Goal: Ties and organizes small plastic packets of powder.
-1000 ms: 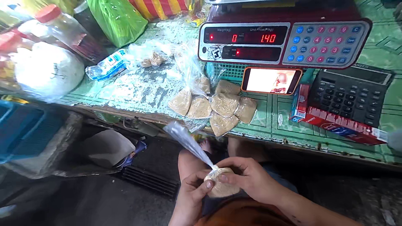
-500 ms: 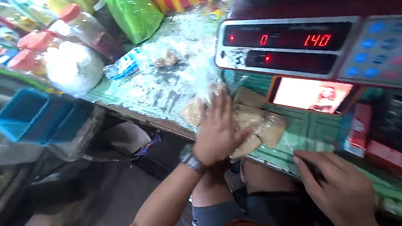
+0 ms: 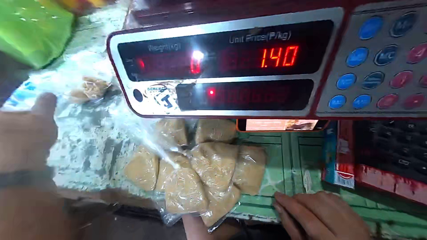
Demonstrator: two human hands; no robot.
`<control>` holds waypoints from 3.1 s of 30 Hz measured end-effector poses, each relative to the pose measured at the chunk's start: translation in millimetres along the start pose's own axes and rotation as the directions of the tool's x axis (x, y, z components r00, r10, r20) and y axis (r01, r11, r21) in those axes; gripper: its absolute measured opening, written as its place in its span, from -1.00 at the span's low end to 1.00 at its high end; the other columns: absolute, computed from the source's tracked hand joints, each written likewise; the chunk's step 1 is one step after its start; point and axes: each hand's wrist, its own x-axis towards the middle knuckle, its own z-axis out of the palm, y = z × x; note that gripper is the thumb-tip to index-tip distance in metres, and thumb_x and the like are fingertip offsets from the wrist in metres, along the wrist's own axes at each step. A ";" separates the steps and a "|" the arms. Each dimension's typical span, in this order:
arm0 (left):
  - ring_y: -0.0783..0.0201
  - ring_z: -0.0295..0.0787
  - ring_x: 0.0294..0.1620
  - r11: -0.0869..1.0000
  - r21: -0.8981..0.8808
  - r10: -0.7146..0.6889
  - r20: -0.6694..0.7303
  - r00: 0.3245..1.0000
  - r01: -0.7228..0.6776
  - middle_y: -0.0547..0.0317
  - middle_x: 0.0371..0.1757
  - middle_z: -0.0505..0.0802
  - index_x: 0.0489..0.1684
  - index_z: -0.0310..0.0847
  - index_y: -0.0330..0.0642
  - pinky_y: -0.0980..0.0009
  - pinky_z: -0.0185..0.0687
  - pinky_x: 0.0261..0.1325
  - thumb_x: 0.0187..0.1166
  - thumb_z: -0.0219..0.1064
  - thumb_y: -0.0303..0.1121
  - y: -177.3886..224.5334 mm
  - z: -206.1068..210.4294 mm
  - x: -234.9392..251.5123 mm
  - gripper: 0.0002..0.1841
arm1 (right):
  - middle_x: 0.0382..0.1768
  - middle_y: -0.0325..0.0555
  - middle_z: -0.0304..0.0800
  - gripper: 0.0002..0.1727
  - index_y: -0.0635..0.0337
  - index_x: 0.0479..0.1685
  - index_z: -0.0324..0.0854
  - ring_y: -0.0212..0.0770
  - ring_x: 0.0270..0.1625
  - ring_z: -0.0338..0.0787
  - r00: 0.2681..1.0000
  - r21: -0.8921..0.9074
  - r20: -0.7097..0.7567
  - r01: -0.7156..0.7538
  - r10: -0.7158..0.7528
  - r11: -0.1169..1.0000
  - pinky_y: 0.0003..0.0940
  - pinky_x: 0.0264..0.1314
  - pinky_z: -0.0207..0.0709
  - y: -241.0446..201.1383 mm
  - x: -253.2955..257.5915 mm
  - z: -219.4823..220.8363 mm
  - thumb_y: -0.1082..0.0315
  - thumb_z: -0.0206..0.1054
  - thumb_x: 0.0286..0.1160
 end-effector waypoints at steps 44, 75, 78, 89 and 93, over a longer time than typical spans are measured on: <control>0.65 0.61 -0.50 0.617 -0.784 0.232 0.269 0.935 0.073 0.57 -0.48 0.72 -0.39 0.62 0.19 0.69 0.60 -0.41 0.31 0.66 -0.33 -24.2 -65.6 -406.7 -0.75 | -0.12 -0.15 0.86 -0.76 0.08 -0.07 0.86 -0.38 -0.18 0.81 0.896 0.708 0.369 -0.100 -0.246 0.699 -0.46 -0.07 0.73 -62.9 -80.9 48.7 0.17 0.34 0.62; 0.56 0.37 -0.76 0.945 -0.323 0.008 0.161 0.987 0.044 0.45 -0.70 0.57 0.03 0.77 -0.19 0.53 0.40 -0.66 0.40 0.29 -0.42 -48.1 46.8 -466.9 -0.72 | -0.30 0.05 0.77 -0.89 0.30 -0.19 0.70 -0.04 -0.20 0.80 0.665 0.555 0.685 -0.210 -0.299 0.805 -0.07 -0.09 0.69 -109.7 -68.9 43.0 0.48 0.38 0.38; 0.69 0.54 -0.63 0.870 -0.483 0.105 -0.015 0.994 -0.100 0.41 -0.52 0.77 -0.01 0.74 -0.17 0.72 0.53 -0.52 0.51 0.31 -0.42 -33.6 18.0 -455.1 -0.81 | -0.41 -0.09 0.67 -0.95 0.24 -0.44 0.65 -0.29 -0.36 0.70 0.856 0.716 0.394 -0.058 -0.334 0.696 -0.46 -0.32 0.64 -123.6 -62.8 31.8 0.51 0.43 0.17; 0.63 0.63 -0.46 0.601 -0.787 0.303 0.059 0.951 -0.143 0.27 -0.28 0.82 0.16 0.65 -0.33 0.70 0.59 -0.44 0.59 0.34 -0.49 4.3 -41.8 -431.2 -0.76 | 0.27 -0.01 0.76 -0.55 0.05 0.27 0.74 -0.12 0.28 0.77 0.715 0.792 0.327 0.150 -0.618 0.592 -0.19 0.31 0.69 -121.8 -56.4 8.4 0.20 0.52 0.36; 0.52 0.77 -0.41 0.444 -0.890 0.177 -0.027 0.984 -0.104 0.37 -0.20 0.88 0.42 0.55 -0.02 0.59 0.74 -0.39 0.61 0.44 -0.25 -7.9 -60.1 -429.0 -0.57 | -0.06 -0.09 0.86 -0.78 0.14 -0.09 0.83 -0.27 -0.04 0.84 0.743 0.824 0.253 0.171 -0.620 0.541 -0.33 0.01 0.75 -149.8 -14.2 7.7 0.31 0.26 0.64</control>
